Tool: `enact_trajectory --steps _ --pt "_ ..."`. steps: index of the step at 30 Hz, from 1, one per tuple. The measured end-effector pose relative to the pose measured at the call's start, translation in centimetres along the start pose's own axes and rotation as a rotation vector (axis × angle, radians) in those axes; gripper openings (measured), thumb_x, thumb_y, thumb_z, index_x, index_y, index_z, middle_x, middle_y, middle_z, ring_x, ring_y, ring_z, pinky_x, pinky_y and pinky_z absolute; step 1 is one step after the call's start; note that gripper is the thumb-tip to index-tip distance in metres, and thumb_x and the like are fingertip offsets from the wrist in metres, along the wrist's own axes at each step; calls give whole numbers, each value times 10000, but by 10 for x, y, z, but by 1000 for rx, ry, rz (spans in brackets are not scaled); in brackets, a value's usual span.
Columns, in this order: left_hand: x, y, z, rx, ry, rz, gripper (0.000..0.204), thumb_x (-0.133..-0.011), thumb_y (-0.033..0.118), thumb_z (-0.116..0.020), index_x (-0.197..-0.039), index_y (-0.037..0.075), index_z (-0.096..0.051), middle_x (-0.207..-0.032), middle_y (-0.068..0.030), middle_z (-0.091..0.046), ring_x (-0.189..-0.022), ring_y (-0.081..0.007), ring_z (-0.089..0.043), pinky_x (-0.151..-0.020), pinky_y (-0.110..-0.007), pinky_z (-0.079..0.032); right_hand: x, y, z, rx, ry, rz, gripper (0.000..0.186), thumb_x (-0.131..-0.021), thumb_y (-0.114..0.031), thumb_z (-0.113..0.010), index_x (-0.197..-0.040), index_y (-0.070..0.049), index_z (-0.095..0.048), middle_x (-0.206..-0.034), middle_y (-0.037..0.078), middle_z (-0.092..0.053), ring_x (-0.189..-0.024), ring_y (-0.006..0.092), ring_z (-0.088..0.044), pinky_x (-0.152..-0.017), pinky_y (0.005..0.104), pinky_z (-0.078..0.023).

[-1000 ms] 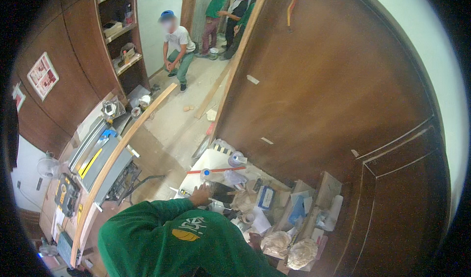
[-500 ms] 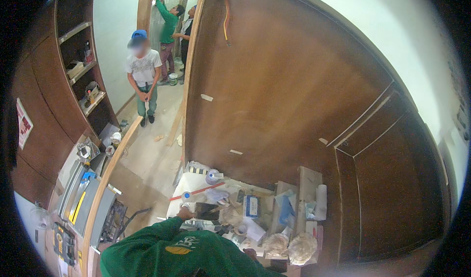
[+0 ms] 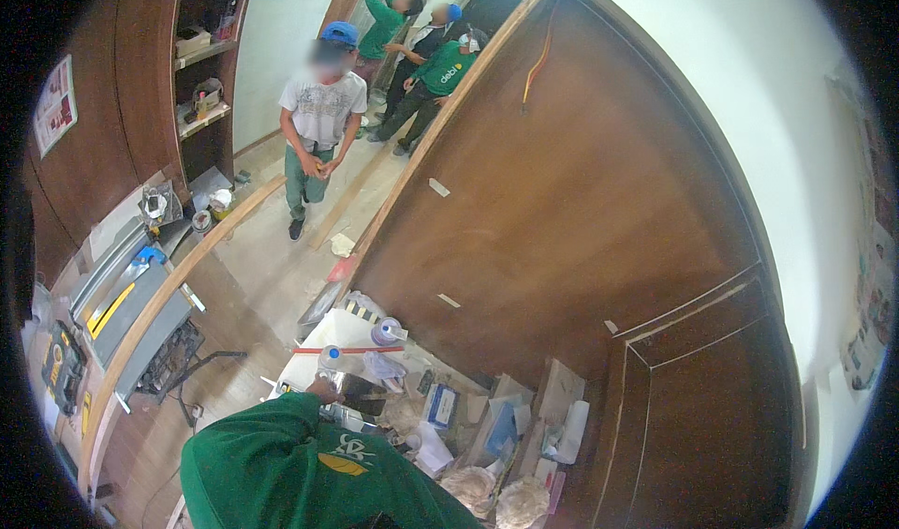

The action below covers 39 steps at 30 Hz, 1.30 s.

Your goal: The person secures a wooden trim piece to the top edge of a cabinet using masking tape and a red-handled tool. They repeatedly apply tape, press the trim, and use the tool to adjust or fasten the piece while other workers are visible in the background.

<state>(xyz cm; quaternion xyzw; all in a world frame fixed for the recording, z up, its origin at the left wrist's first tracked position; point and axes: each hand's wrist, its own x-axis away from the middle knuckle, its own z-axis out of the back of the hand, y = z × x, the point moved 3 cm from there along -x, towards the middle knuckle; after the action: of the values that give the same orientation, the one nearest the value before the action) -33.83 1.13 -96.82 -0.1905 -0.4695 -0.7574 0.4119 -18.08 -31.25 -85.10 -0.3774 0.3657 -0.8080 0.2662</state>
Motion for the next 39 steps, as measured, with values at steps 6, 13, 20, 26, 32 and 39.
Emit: enact_trajectory --steps 6,13,20,26,32,39 --pt "20 20 -4 -12 127 69 1043 -771 593 -825 -1481 -41 -398 -1589 -270 -335 -1438 -379 -433 -1105 -499 -458 -10 -32 -9 21 -37 52 334 -965 -344 -716 -1141 -64 -672 -916 26 -666 -716 183 -624 -595 362 -534" --pt "-1 20 -16 32 220 111 862 -864 512 -757 -1451 -17 -413 -1567 -224 -379 -1446 -361 -418 -1088 -521 -461 -13 -52 -13 56 -59 87 326 -966 -344 -711 -1137 -70 -671 -924 26 -667 -730 189 -624 -607 363 -532" --pt "4 19 -9 -143 13 16 911 -922 597 -609 -1526 -28 -338 -1546 -186 -412 -1418 -332 -477 -1175 -675 -292 0 -39 -7 11 -8 47 318 -967 -345 -706 -1134 -76 -671 -931 27 -667 -745 194 -624 -619 364 -529" --pt "7 14 -5 -89 -94 37 736 -947 616 -542 -1504 139 -486 -1596 -152 -381 -1475 -362 -388 -1166 -758 -198 21 6 -8 -67 64 -90 312 -968 -345 -702 -1130 -81 -670 -937 27 -668 -757 199 -624 -629 365 -527" --pt "-60 -13 -50 14 -67 -39 723 -947 533 -602 -1457 44 -449 -1516 -132 -507 -1390 -343 -508 -1117 -829 -138 132 103 -3 -141 100 -427 305 -969 -346 -698 -1127 -86 -670 -944 27 -669 -769 204 -624 -640 366 -524" --pt "-40 -34 -39 315 -46 -236 523 -945 438 -664 -1206 16 -498 -1116 -229 -666 -1056 -359 -662 -921 -445 -506 202 186 -56 -391 191 -734 275 -979 -309 -686 -1166 -107 -681 -1068 85 -709 -884 236 -688 -659 388 -585"
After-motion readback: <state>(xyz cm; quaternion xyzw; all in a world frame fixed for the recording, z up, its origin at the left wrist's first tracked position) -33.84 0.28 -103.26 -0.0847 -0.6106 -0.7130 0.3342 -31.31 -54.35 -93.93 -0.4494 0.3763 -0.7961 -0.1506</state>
